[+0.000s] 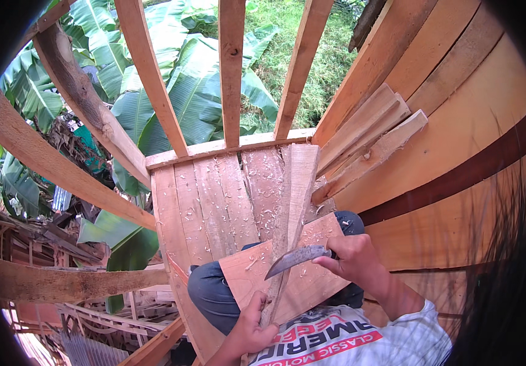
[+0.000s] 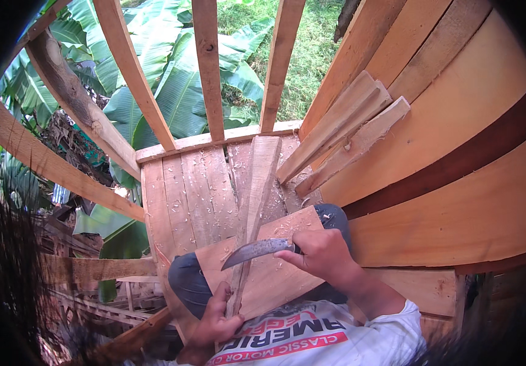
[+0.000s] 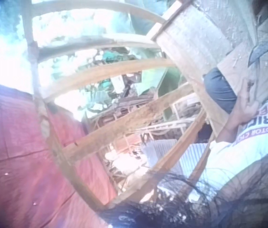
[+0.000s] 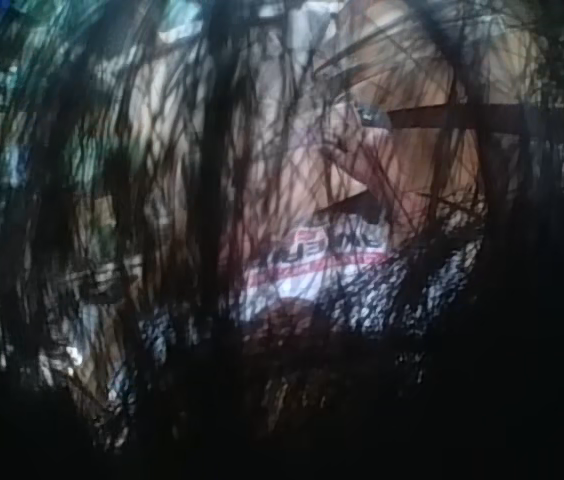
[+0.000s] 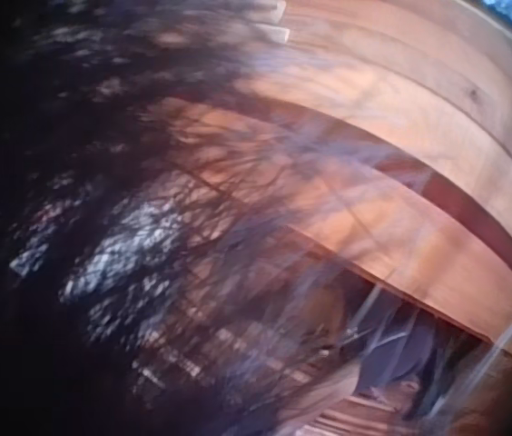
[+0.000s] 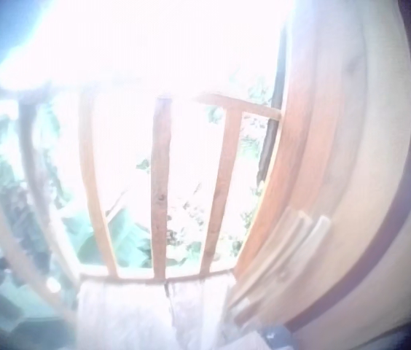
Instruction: The person sits on the floor of a wooden structure and uses a curved knife to shave and smooth a long piece of wood. They repeatedly scrape the surface of the wood, creating shavings, and occasionally pause to inspect the piece or look around the room.
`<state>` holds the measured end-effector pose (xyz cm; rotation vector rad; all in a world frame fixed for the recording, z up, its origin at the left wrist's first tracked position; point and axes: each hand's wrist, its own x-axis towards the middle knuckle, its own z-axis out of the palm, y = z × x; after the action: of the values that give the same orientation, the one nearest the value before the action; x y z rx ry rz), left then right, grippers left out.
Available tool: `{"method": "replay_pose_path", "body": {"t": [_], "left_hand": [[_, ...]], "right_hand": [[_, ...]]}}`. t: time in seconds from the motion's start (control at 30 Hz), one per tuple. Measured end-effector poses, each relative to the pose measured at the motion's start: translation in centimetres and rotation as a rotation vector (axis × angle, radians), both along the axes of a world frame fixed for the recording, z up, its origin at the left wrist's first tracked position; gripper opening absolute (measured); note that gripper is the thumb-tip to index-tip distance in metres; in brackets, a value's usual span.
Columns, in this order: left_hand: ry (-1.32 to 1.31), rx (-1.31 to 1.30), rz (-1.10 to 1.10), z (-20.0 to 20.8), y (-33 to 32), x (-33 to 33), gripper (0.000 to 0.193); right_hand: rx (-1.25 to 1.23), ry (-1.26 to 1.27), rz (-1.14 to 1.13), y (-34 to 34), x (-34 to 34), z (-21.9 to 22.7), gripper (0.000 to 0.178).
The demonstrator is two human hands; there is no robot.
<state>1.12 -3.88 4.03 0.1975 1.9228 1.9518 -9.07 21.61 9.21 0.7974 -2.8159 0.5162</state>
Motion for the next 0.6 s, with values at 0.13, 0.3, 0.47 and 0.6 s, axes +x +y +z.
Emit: {"method": "replay_pose_path", "body": {"t": [0.13,0.3,0.47,0.6], "left_hand": [[0.023,-0.048,-0.019,1.3,0.4,-0.3,0.040],[0.011,-0.078,-0.072,1.5,0.3,0.0,0.040],[0.089,-0.070,-0.045,1.2,0.4,0.4,0.040],[0.017,-0.048,-0.041,2.6,0.8,0.4,0.038]], "right_hand": [[0.005,0.083,-0.024,1.0,-0.5,-0.3,0.056],[0.006,0.168,-0.216,3.0,-2.6,0.4,0.061],[-0.102,0.078,-0.087,0.5,0.5,0.1,0.058],[-0.034,0.182,-0.159,3.0,-2.0,0.2,0.055]]}}
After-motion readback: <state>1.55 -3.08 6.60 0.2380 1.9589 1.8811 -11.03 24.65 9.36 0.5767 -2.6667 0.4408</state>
